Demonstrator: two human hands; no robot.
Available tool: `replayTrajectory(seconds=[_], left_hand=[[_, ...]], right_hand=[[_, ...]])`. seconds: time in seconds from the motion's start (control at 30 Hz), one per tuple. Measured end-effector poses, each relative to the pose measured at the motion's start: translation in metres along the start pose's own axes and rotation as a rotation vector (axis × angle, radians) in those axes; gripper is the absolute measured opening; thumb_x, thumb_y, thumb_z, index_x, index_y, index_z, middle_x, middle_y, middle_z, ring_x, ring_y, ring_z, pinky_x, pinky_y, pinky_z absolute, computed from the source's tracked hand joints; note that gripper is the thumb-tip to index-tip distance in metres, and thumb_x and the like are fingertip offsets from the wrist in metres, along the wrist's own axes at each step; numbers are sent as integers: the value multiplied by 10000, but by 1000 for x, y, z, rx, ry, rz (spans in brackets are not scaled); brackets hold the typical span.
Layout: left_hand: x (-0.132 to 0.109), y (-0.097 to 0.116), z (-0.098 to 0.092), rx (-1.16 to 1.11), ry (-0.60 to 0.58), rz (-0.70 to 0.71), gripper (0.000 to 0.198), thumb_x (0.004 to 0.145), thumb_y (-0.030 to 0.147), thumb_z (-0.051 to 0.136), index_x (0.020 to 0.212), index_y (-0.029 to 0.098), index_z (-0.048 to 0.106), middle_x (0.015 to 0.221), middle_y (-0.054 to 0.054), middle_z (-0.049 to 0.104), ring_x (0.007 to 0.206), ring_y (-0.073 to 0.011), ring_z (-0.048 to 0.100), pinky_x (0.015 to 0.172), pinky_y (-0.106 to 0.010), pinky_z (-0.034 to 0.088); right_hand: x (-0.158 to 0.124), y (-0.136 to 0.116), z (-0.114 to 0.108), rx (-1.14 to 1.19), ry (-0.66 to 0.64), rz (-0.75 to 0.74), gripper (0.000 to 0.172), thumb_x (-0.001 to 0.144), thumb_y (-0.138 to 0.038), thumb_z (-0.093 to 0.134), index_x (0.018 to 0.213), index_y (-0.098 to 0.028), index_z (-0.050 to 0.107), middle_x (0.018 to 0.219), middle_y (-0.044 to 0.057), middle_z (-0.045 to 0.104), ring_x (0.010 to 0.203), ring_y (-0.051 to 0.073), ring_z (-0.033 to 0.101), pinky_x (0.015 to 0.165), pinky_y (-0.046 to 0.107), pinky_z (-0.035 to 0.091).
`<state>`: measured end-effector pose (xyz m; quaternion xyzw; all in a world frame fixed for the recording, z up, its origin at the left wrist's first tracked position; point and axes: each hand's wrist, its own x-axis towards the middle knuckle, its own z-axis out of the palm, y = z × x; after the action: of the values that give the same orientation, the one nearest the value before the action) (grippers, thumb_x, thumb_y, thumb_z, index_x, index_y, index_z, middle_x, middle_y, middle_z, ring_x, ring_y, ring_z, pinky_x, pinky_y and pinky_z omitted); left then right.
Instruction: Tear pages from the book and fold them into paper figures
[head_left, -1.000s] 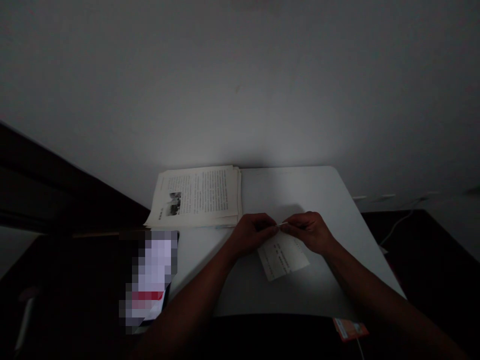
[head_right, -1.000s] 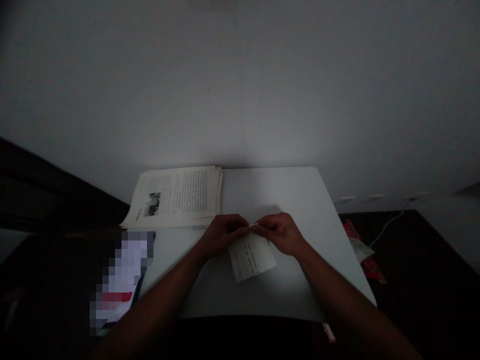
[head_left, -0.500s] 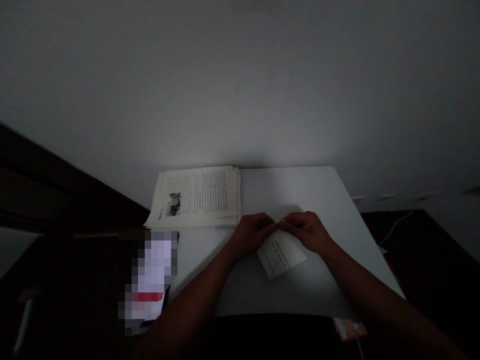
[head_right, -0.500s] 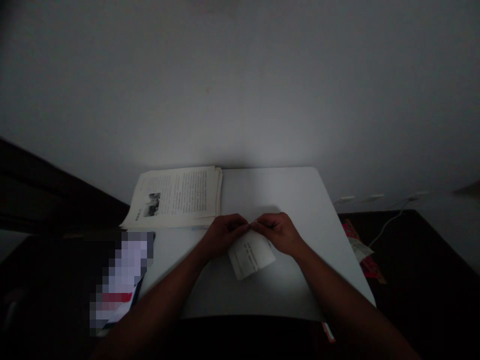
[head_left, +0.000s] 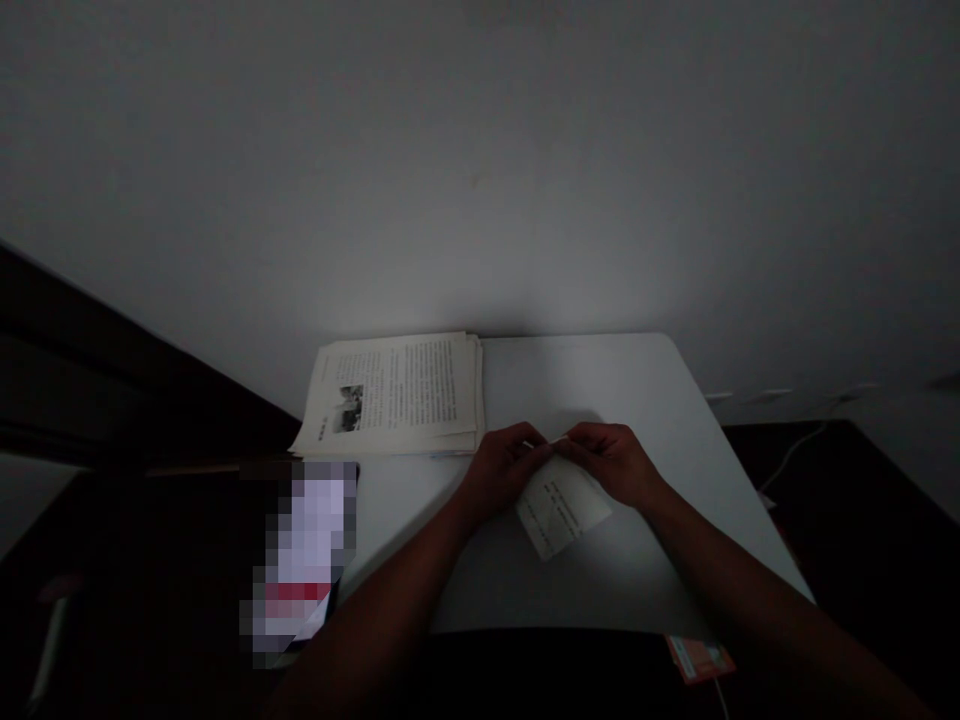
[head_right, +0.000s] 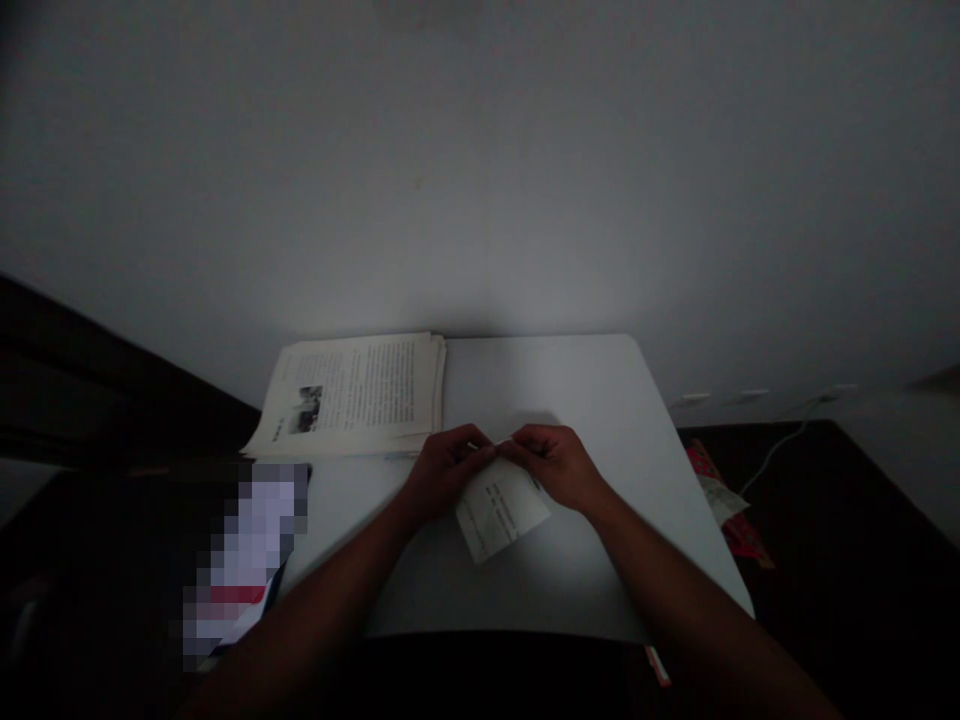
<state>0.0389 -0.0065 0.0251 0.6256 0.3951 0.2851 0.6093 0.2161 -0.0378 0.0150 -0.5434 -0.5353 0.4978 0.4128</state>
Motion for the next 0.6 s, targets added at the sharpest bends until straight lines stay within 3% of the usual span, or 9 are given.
replayTrajectory(seconds=[0.13,0.33,0.6], left_hand=[[3,-3,1,-45,-3,-39,306,757,448,587,707,152,531,516,48,491,425,-61,395,415,-175,278],[4,-3,-2,88,4,38,474,808,518,500,527,158,375,504,61,315,465,-55,311,424,-182,222],[3,-6,0,-114,8,2,471,776,549,531,548,151,425,487,63,357,430,-49,338,418,-184,248]], right_hand=[[1,0,1,71,43,33,301,675,-441,691,607,-164,593,516,-50,475,459,75,388,427,216,291],[2,2,2,203,57,62,277,683,-426,701,649,-163,621,552,-31,547,472,80,449,448,222,344],[2,-1,8,229,83,81,272,654,-417,719,636,-161,630,553,-23,582,465,87,473,447,225,369]])
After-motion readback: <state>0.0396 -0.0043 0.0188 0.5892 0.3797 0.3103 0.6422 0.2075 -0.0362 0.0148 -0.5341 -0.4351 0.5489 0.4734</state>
